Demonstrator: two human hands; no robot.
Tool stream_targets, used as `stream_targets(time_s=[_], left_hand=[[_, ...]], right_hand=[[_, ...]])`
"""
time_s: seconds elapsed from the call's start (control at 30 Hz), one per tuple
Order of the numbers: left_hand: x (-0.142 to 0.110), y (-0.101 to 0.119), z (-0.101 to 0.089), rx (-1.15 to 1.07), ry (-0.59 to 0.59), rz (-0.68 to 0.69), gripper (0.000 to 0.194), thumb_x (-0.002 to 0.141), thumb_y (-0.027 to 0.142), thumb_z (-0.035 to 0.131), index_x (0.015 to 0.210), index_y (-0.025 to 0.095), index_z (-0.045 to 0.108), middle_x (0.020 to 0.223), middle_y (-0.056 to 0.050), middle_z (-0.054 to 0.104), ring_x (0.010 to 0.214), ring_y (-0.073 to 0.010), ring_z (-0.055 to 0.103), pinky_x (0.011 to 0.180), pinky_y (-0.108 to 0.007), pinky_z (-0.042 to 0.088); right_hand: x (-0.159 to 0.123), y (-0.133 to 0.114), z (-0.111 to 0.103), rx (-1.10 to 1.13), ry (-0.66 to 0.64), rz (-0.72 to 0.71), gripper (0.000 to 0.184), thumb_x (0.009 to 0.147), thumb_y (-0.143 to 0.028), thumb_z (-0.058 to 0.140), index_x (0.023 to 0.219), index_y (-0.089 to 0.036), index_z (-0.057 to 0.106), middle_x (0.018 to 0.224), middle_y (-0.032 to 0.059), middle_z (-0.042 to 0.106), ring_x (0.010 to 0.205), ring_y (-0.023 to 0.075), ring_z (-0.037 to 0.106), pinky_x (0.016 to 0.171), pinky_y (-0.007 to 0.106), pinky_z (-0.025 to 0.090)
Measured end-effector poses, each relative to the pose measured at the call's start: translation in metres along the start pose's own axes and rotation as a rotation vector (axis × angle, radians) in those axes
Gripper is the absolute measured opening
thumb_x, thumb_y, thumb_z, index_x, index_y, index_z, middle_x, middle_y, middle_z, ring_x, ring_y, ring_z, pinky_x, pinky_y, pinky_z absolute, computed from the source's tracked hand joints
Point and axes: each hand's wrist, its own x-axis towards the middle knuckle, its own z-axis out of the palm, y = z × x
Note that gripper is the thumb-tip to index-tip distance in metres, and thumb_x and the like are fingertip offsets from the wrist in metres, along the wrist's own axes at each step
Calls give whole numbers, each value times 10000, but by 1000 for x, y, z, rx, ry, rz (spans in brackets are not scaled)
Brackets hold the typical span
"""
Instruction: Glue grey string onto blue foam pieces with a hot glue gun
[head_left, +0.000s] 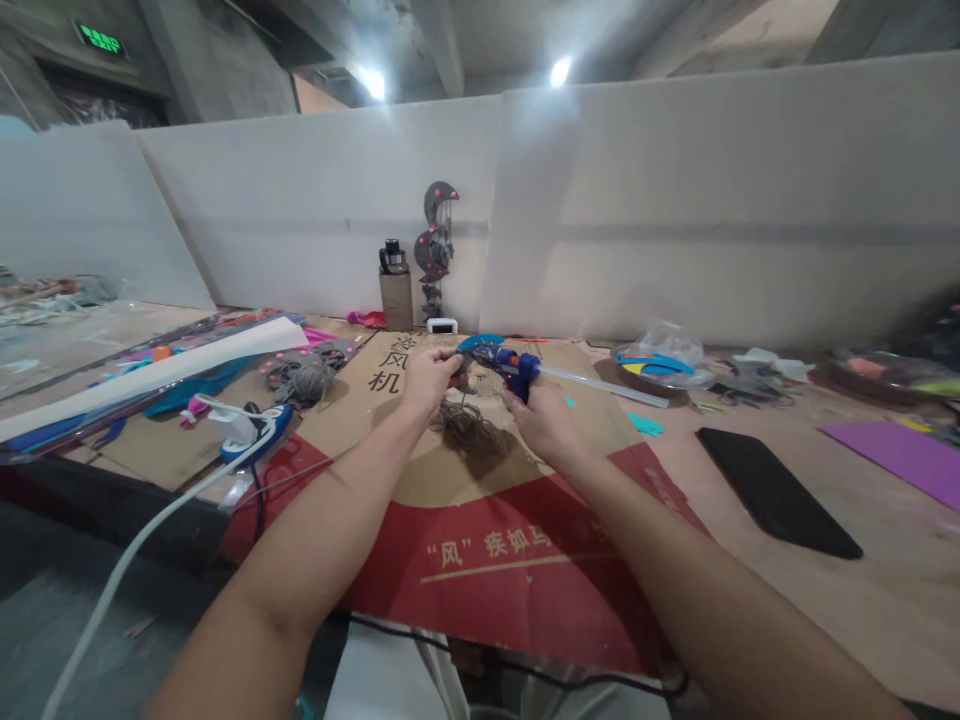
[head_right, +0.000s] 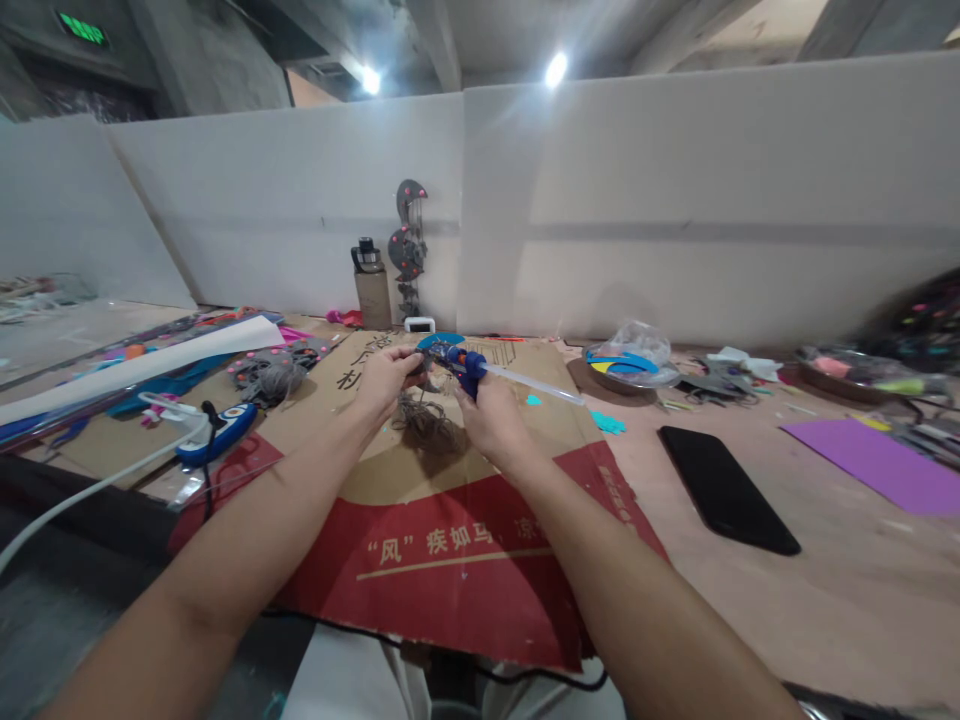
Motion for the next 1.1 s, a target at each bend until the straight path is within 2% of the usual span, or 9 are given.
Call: stream_targets(time_s=[0.23, 0.47, 0.63, 0.7, 0.77, 0.87, 0.97, 1.03, 1.1], left_hand=[[3, -1, -3, 3, -12, 25, 84, 716, 174, 682, 749, 101, 659, 695, -54, 666, 611, -118, 625, 631, -269, 542], [2, 5, -3, -10, 12, 13, 57, 733, 132, 660, 773, 93, 663, 754, -71, 679, 624, -118, 636, 675, -300, 554], [1, 11, -2, -26, 25, -24, 47, 742, 125, 663, 779, 96, 661, 783, -88, 690, 643, -126, 656, 673, -283, 544], [1, 11, -2, -42, 16, -23, 56, 742, 128, 663, 790, 98, 661, 803, -87, 693, 652, -129, 661, 666, -278, 544], [0, 10, -2, -64, 2, -31, 58, 746, 125, 656, 798, 98, 656, 807, -83, 693, 657, -128, 663, 662, -270, 545], [0, 8, -2, -101, -21, -48, 53, 756, 118, 641, 804, 97, 641, 788, -77, 693, 665, -126, 666, 659, -255, 545], [0, 6, -1, -114, -32, -54, 55, 758, 120, 644, 808, 101, 631, 791, -79, 696, 681, -129, 670, 681, -265, 550], [-1, 4, 1, -106, -29, -48, 56, 752, 123, 655, 798, 106, 629, 783, -72, 691, 677, -127, 667, 704, -282, 553], [-3, 3, 4, -85, -23, -31, 63, 741, 131, 670, 787, 112, 631, 764, -61, 683, 667, -127, 662, 716, -300, 554]], right_hand=[[-1, -1, -1, 42, 8, -12, 307, 823, -327, 502, 1068, -166, 596, 883, 117, 654, 786, 245, 600, 717, 355, 447], [0, -2, -4, 78, 20, -19, 218, 802, -309, 512, 959, -195, 611, 788, 86, 641, 792, 254, 603, 719, 356, 448], [1, -2, -7, 113, 36, -27, 134, 780, -298, 523, 826, -196, 597, 750, 84, 639, 813, 262, 607, 734, 362, 456], [4, 1, -5, 139, 50, 12, 135, 760, -302, 546, 812, -188, 594, 756, 78, 643, 780, 252, 614, 712, 353, 464], [6, 8, -1, 194, 26, 110, 152, 739, -322, 572, 799, -182, 587, 680, 53, 624, 666, 225, 609, 631, 334, 471], [10, 19, 4, 365, -100, 325, 159, 709, -320, 598, 776, -178, 575, 545, 4, 566, 494, 181, 557, 501, 308, 460], [14, 28, 4, 484, -186, 459, 126, 688, -272, 614, 755, -173, 575, 565, 21, 596, 486, 173, 565, 481, 306, 473], [16, 34, 1, 406, -195, 490, 132, 692, -291, 632, 693, -177, 566, 578, 56, 609, 508, 195, 584, 498, 331, 480], [17, 40, -6, 152, -147, 433, 194, 690, -323, 655, 614, -187, 541, 588, 97, 607, 587, 240, 615, 575, 377, 490]])
